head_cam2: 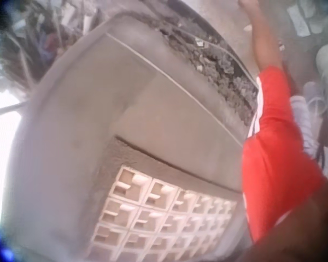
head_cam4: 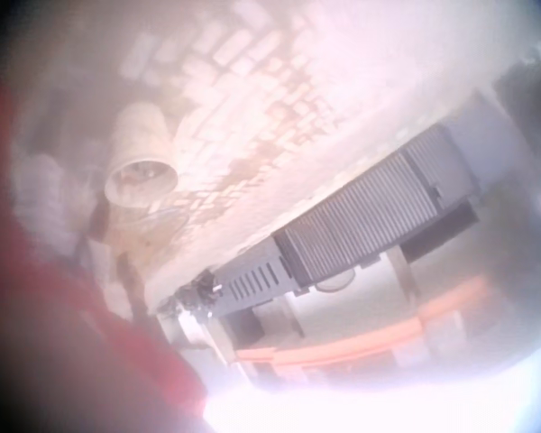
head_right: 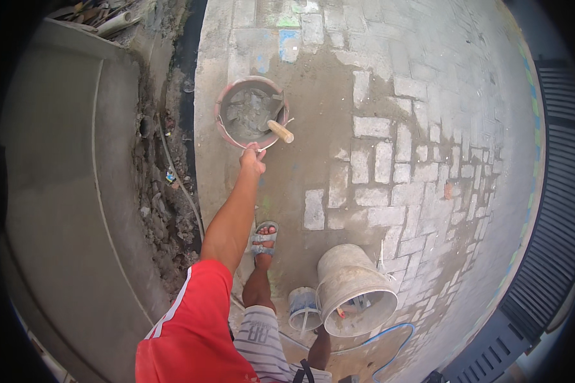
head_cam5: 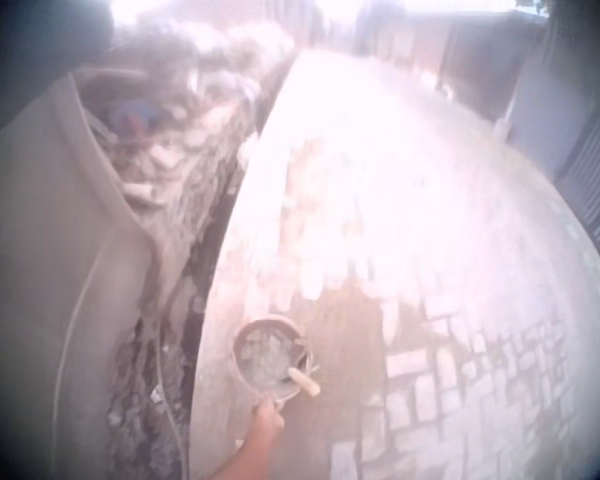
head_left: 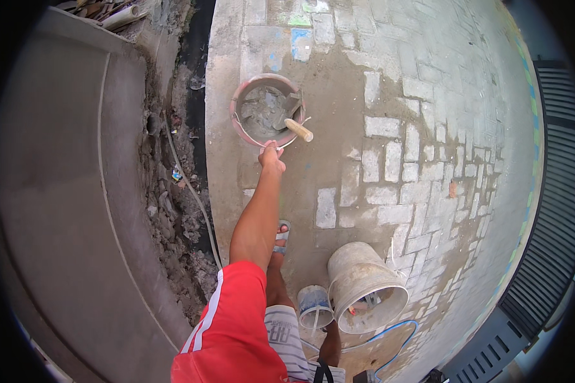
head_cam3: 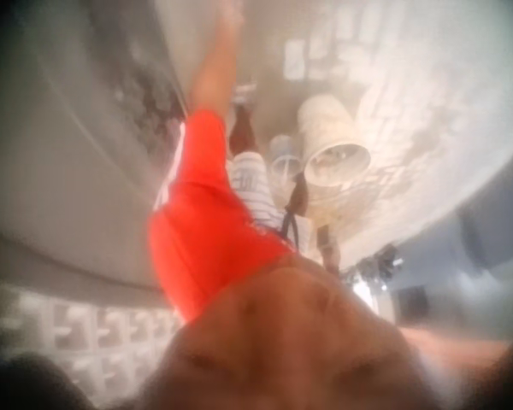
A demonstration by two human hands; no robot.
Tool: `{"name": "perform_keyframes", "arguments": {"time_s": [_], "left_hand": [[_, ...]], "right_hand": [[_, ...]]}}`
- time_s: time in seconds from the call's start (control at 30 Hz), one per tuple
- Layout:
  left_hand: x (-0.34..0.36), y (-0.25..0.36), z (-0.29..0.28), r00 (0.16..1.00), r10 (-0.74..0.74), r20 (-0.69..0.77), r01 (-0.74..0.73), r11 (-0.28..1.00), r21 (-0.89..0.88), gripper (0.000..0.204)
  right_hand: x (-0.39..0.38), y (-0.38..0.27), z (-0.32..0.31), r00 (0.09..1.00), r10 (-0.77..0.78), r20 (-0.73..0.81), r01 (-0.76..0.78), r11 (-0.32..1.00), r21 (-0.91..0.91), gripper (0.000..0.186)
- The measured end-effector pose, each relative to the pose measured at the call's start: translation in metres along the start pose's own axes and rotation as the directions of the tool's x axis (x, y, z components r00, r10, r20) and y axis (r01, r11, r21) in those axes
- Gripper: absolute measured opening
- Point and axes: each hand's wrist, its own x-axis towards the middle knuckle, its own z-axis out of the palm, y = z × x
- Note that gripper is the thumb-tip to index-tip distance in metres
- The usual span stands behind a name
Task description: The person smooths a freshly plastered curved wall using a trowel. They repeatedly rub the trowel over the wet surface to create a uniform finish, occasionally dipping the tool into a bucket of water to clean it.
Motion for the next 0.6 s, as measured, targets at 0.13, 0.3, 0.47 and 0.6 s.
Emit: {"name": "perform_keyframes", "arguments": {"time_s": [0.13, 0.3, 0.47, 0.6], "left_hand": [[-0.063, 0.011, 0.042, 0.985, -0.088, 0.150, 0.135, 0.932, -0.336, 0.030], [-0.090, 0.059, 0.063, 0.983, -0.108, 0.147, 0.142, 0.959, -0.244, 0.039], [-0.140, 0.039, 0.039, 0.982, -0.156, 0.106, 0.173, 0.969, -0.176, 0.041], [-0.198, -0.007, -0.008, 0.983, -0.142, 0.118, 0.159, 0.975, -0.156, 0.034]], "right_hand": [[-0.010, 0.007, 0.000, 0.999, -0.017, -0.034, 0.017, 1.000, 0.020, 0.033], [-0.007, 0.012, -0.014, 0.995, -0.095, -0.015, 0.095, 0.996, 0.001, 0.033], [-0.014, 0.035, -0.031, 0.989, -0.145, -0.038, 0.146, 0.989, 0.035, 0.033], [-0.022, 0.074, -0.054, 0.981, -0.187, -0.044, 0.190, 0.980, 0.056, 0.033]]}}
